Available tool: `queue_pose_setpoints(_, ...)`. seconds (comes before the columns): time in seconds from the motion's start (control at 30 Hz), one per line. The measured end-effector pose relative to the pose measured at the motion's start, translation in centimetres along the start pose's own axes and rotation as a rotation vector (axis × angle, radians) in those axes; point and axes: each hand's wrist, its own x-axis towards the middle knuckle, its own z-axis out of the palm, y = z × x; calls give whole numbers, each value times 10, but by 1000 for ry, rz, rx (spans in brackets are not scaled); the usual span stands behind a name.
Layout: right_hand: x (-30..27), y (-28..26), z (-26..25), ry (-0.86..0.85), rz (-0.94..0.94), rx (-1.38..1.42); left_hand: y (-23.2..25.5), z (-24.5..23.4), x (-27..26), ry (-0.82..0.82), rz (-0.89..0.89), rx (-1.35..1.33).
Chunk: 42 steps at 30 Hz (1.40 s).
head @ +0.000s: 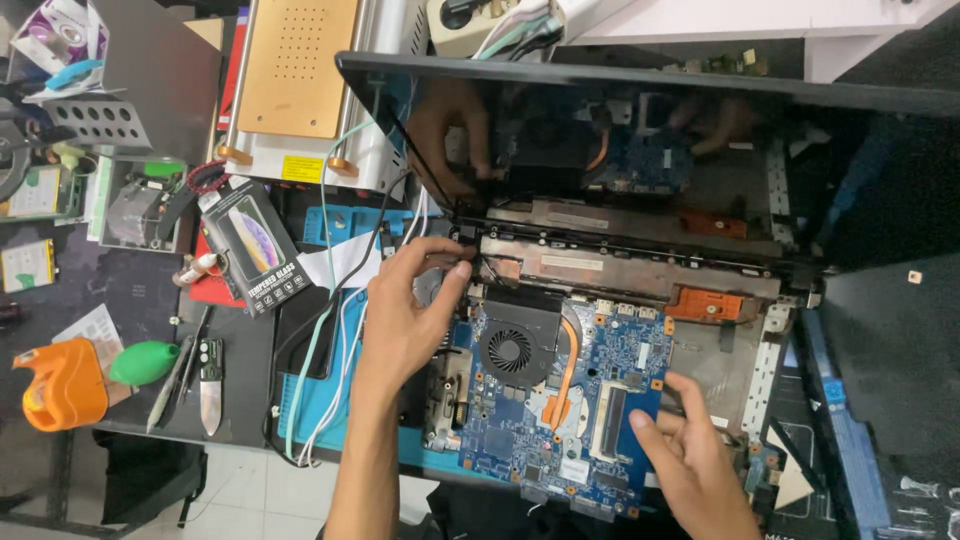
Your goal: The person removes a motherboard from a disassembled laptop, inspects it, and then places it back into the chassis. They then connect a ribbon cable to the motherboard.
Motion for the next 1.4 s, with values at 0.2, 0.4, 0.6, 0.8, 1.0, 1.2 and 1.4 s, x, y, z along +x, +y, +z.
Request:
queue_pose_setpoints(0.2,7,20,-11,-82,-93,30,2,0,2,7,7,-11)
queue_pose_setpoints(0.4,3,14,-6,-149,-66,115,-4,1,1,15,37,-2)
queue_pose_setpoints(0.6,6,26,-7,-159,-189,83,3,-2,2,-13,-10,-44)
queue_pose_setpoints(0.8,-1,11,2,-83,-169,-23,2,-2,1,-32,-86,-44)
queue_pose_setpoints(1.0,-17,-21,12,-65,-85,3,-3,0,-2,-19,5,-67)
queue_pose_setpoints(1.2,-24,-18,8,143,-231,-332,-2,1,0,-24,-2,-98)
queue_pose_setpoints(1.4,-24,-20,8,236,-362,-466,8,0,1,-29,-174,-37)
